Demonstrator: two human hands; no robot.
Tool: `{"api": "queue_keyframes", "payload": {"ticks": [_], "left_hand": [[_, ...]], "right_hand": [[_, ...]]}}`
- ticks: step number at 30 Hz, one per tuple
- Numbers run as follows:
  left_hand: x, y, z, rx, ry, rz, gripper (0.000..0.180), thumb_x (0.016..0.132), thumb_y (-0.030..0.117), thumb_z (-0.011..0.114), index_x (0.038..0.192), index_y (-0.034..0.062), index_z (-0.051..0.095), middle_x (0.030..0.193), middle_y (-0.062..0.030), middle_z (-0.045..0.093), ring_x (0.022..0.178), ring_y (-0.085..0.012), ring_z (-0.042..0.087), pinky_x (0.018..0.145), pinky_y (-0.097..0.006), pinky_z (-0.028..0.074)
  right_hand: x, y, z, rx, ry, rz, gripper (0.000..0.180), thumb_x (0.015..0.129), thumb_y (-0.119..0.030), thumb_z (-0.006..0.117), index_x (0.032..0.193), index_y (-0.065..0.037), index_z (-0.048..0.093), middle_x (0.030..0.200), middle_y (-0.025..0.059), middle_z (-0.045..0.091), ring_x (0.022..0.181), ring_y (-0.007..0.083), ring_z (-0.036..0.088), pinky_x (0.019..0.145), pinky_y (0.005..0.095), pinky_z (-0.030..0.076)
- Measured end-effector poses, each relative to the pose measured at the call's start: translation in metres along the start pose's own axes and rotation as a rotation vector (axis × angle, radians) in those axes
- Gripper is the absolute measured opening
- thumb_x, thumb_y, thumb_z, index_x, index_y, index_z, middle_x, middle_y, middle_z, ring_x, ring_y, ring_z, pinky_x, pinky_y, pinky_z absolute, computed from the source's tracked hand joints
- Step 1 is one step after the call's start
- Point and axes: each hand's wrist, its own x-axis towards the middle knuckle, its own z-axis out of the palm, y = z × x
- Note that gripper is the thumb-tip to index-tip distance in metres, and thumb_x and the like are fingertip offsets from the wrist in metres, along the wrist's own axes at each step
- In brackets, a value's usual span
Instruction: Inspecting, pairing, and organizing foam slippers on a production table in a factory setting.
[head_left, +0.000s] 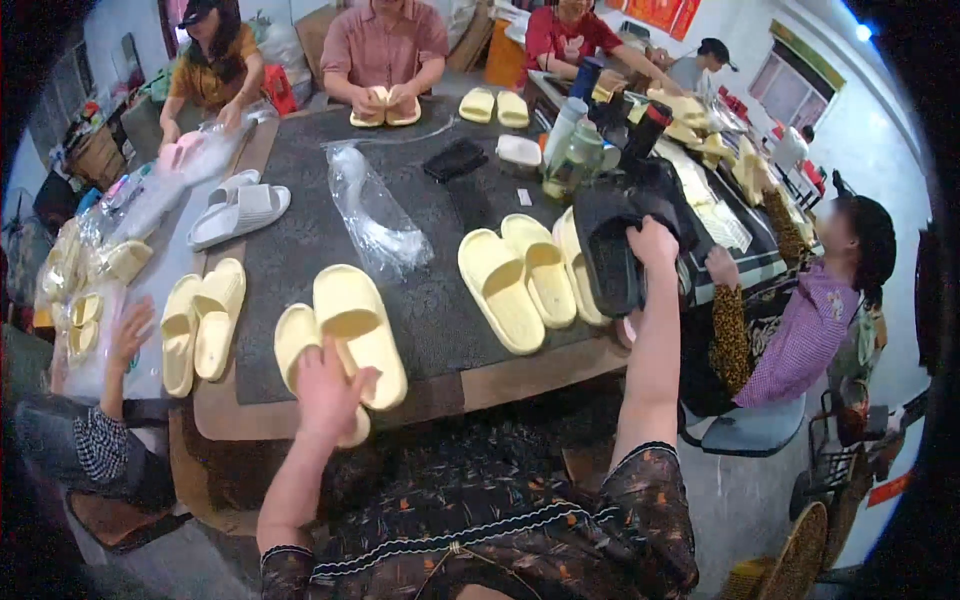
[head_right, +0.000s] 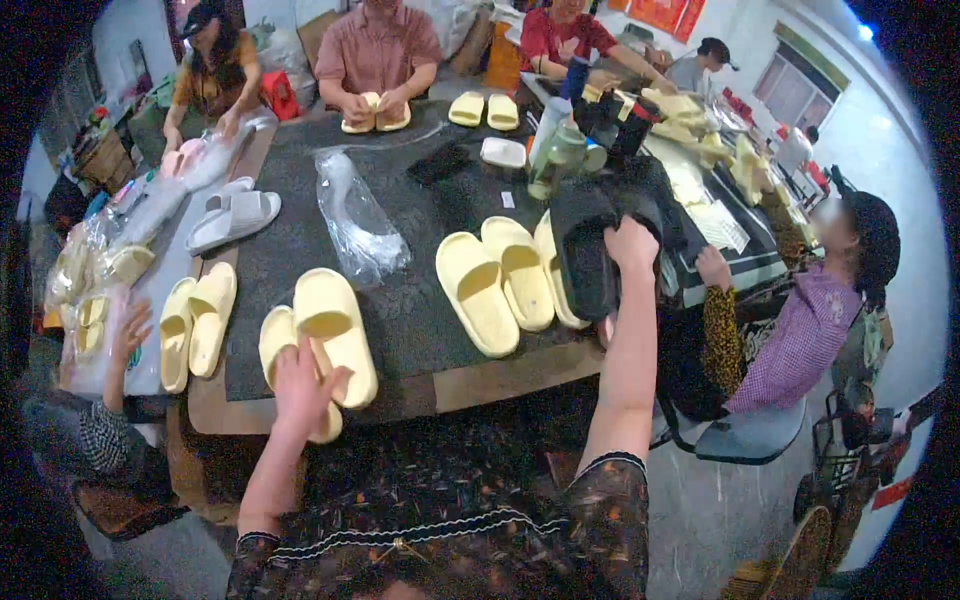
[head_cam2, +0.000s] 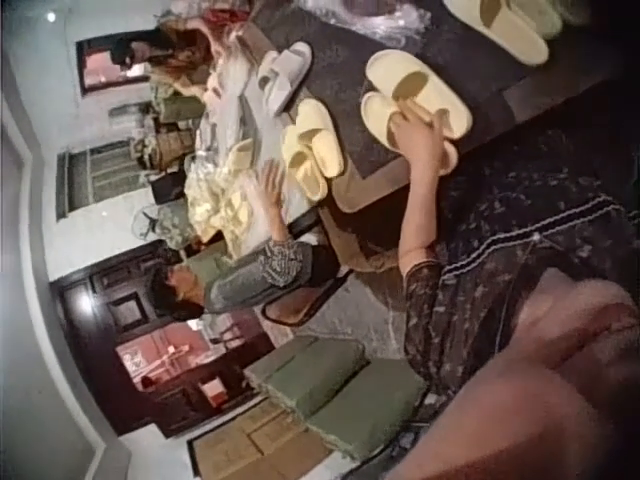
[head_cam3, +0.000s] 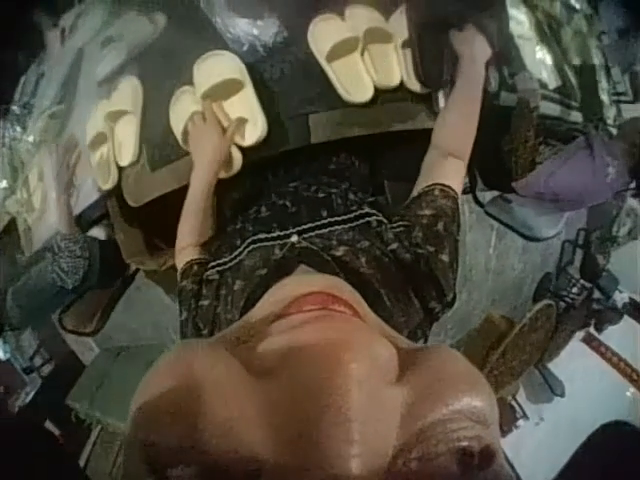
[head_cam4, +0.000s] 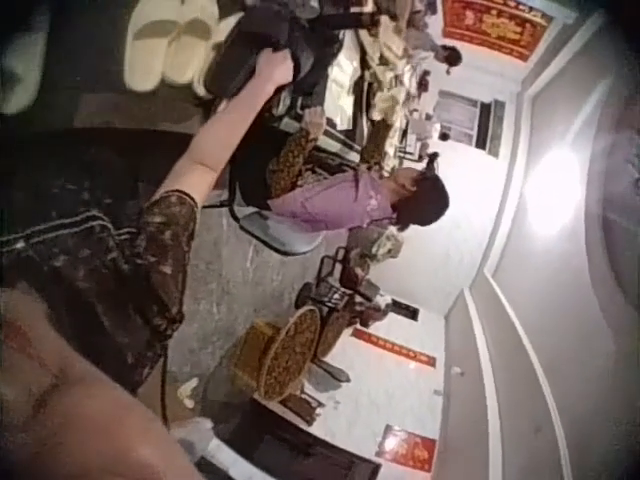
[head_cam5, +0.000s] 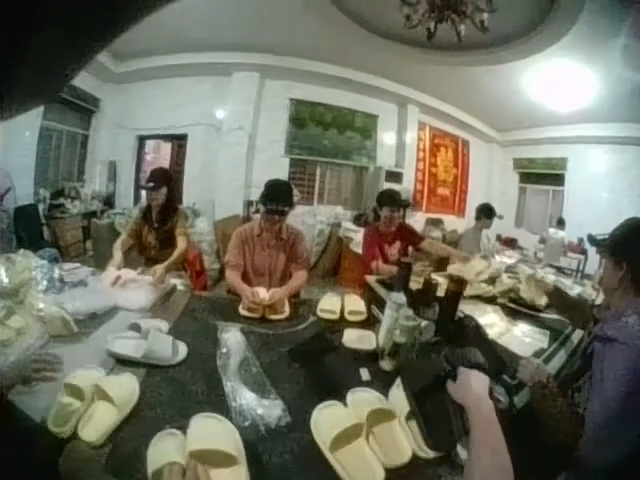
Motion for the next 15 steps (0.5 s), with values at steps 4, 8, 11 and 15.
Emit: {"api": "queue_keyframes", "payload": {"ticks": [4,8,11,15], "left_hand": [[-0.001,0.02,0.014,0.041,-0.012,0.115,0.087,0.074,0.047,0.072,0.13,-0.0091,0.036,0.107,-0.0246,0.049,0.102,-0.0372,0.048,0.088,-0.046,0.042],[-0.003,0.03,0.023,-0.023,-0.05,0.159,0.085,0.073,0.042,0.074,0.13,-0.0092,0.037,0.11,-0.0273,0.049,0.104,-0.0398,0.046,0.091,-0.046,0.04],[-0.003,0.031,0.023,-0.045,-0.068,0.173,0.086,0.073,0.04,0.075,0.132,-0.0098,0.036,0.112,-0.0285,0.048,0.107,-0.041,0.045,0.093,-0.046,0.04],[-0.002,0.034,0.007,0.06,-0.1,0.241,0.092,0.071,0.038,0.076,0.14,-0.0011,0.029,0.111,-0.0249,0.049,0.11,-0.0408,0.045,0.095,-0.047,0.04]], "right_hand": [[0.001,0.0,0.008,-0.014,-0.042,0.052,0.052,0.081,-0.045,0.06,0.11,-0.002,0.058,0.105,0.0231,0.064,0.098,0.0384,0.062,0.084,0.0479,0.049],[-0.045,-0.037,0.0,0.081,0.339,0.091,0.059,0.08,-0.043,0.066,0.117,0.001,0.055,0.104,0.0188,0.061,0.096,0.0353,0.059,0.08,0.0446,0.05],[-0.085,-0.084,-0.007,0.342,0.661,-0.221,0.056,0.076,-0.03,0.071,0.12,0.0,0.051,0.107,0.0151,0.055,0.096,0.0323,0.053,0.082,0.043,0.046],[-0.135,-0.167,0.017,0.846,0.259,-0.62,0.045,0.077,-0.023,0.071,0.118,-0.011,0.056,0.095,0.0085,0.059,0.094,0.0269,0.056,0.082,0.0382,0.046]]}}
